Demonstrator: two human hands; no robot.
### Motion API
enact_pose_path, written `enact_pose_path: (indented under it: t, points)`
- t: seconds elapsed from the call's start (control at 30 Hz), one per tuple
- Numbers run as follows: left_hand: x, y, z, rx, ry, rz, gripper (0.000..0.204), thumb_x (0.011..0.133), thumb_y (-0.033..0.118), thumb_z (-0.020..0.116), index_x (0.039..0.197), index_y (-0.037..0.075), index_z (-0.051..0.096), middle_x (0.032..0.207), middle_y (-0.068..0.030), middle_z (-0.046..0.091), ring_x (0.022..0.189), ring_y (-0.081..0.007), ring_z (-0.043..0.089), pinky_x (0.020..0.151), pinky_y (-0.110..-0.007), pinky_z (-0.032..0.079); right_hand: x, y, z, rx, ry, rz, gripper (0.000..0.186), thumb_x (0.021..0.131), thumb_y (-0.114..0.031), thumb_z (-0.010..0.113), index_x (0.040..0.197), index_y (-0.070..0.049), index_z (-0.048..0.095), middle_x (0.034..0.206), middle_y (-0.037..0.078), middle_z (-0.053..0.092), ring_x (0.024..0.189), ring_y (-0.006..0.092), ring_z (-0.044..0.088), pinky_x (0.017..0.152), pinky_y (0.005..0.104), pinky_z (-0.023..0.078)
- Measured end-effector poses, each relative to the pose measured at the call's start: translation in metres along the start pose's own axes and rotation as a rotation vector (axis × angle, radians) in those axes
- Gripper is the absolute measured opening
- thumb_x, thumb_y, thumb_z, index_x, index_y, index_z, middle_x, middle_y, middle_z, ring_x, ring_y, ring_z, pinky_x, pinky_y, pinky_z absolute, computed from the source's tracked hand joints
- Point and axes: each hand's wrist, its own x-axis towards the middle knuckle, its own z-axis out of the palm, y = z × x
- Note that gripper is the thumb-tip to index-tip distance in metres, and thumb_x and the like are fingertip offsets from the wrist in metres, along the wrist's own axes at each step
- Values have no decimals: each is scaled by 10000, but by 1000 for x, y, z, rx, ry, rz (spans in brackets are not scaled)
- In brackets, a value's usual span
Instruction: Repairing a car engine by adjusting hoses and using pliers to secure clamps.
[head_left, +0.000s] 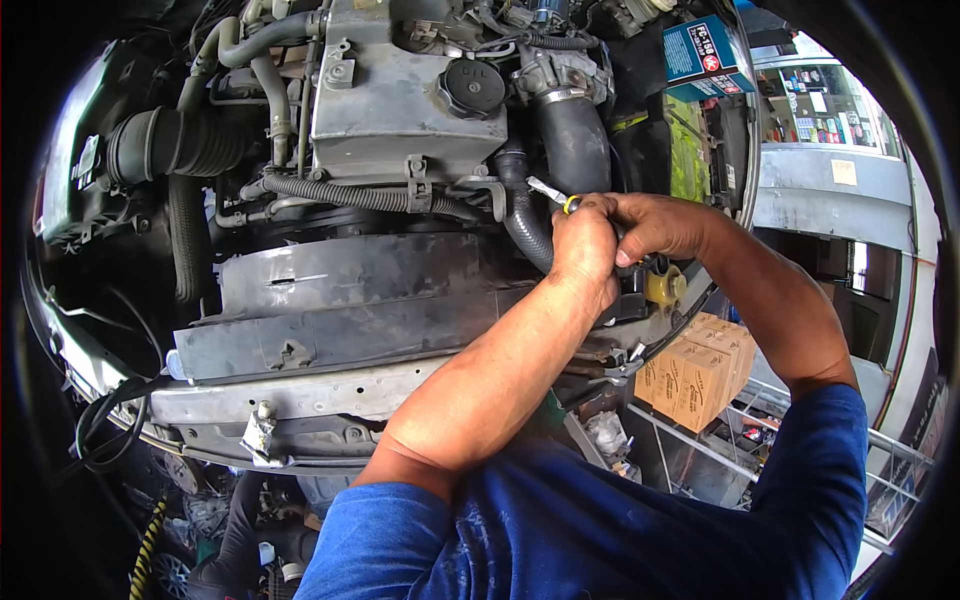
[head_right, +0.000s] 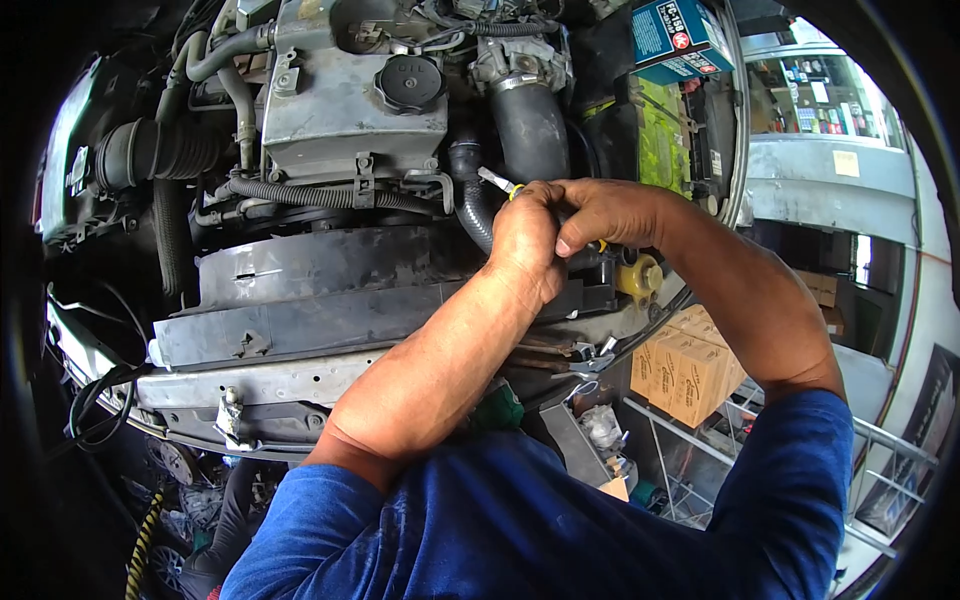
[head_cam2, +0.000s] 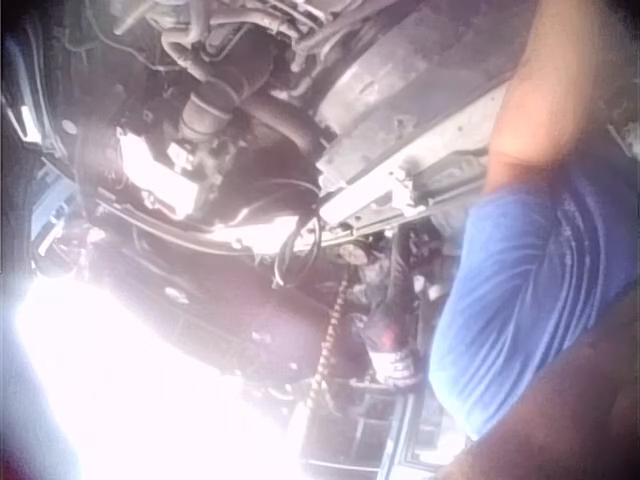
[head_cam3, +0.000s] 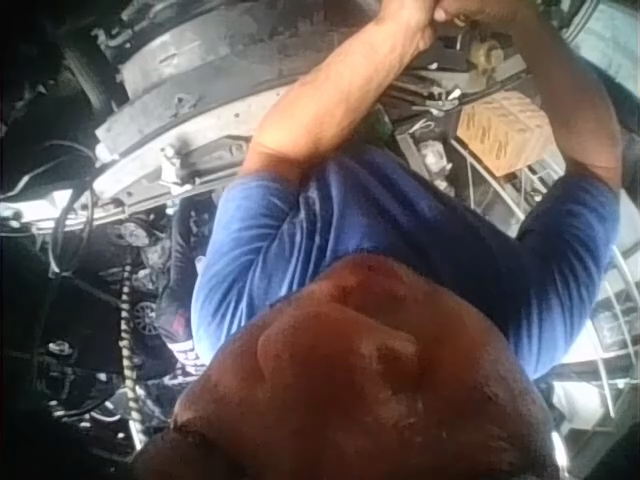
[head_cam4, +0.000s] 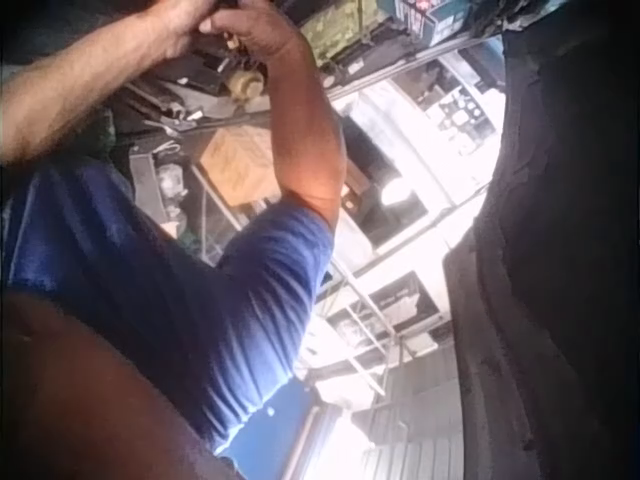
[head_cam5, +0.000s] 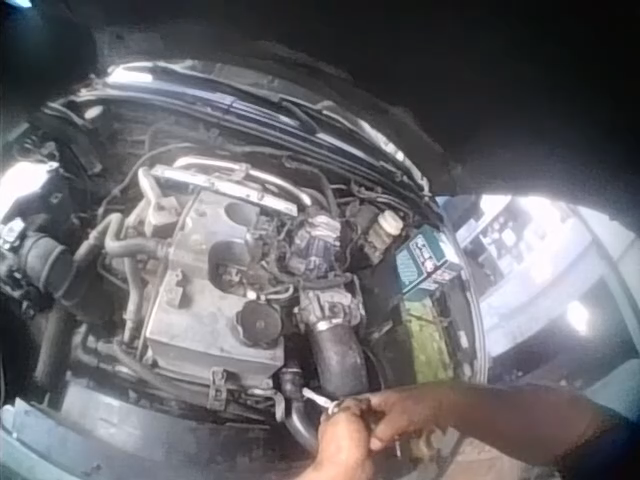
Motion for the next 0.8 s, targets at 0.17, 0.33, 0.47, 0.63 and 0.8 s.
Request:
enact_pose_path:
  t: [0.17,0.33,0.47,0.63,0.8]
  points:
    - [-9,9,4,-173,-50,-50,194,914,117,421,1011,-18,522,1073,-150,540,997,-257,558,897,-388,488,-6,-1,-2,-21,8,-3,1045,663,-360,856,1502,-43,321,1450,116,448,1290,209,457,1132,359,296]
    - [-21,18,12,-353,-60,-69,148,907,100,392,952,6,497,1025,-164,518,942,-295,556,818,-457,502,-15,1,0,-217,81,101,1163,708,-699,715,1559,-116,177,1501,132,391,1294,240,443,991,369,422]
    - [-25,14,10,-358,-95,-72,166,899,114,399,955,-15,487,1044,-165,529,992,-299,557,959,-448,462,-21,1,-2,-369,126,167,1173,710,-847,575,1570,-165,162,1364,125,508,1177,242,506,852,372,469]
    - [-9,3,-13,-154,-328,-61,329,961,256,373,1070,-24,508,1080,-180,573,987,-286,548,961,-432,413,-16,7,-9,-307,101,150,1163,683,-879,558,1547,-156,269,1033,31,549,889,141,473,715,314,445]
    - [-20,3,-3,169,-182,13,420,994,442,428,1129,56,525,1183,-135,565,1104,-255,506,1032,-460,341,-16,-4,-17,-298,-9,166,1165,650,-904,556,1503,-133,365,1112,43,553,903,145,473,694,291,428]
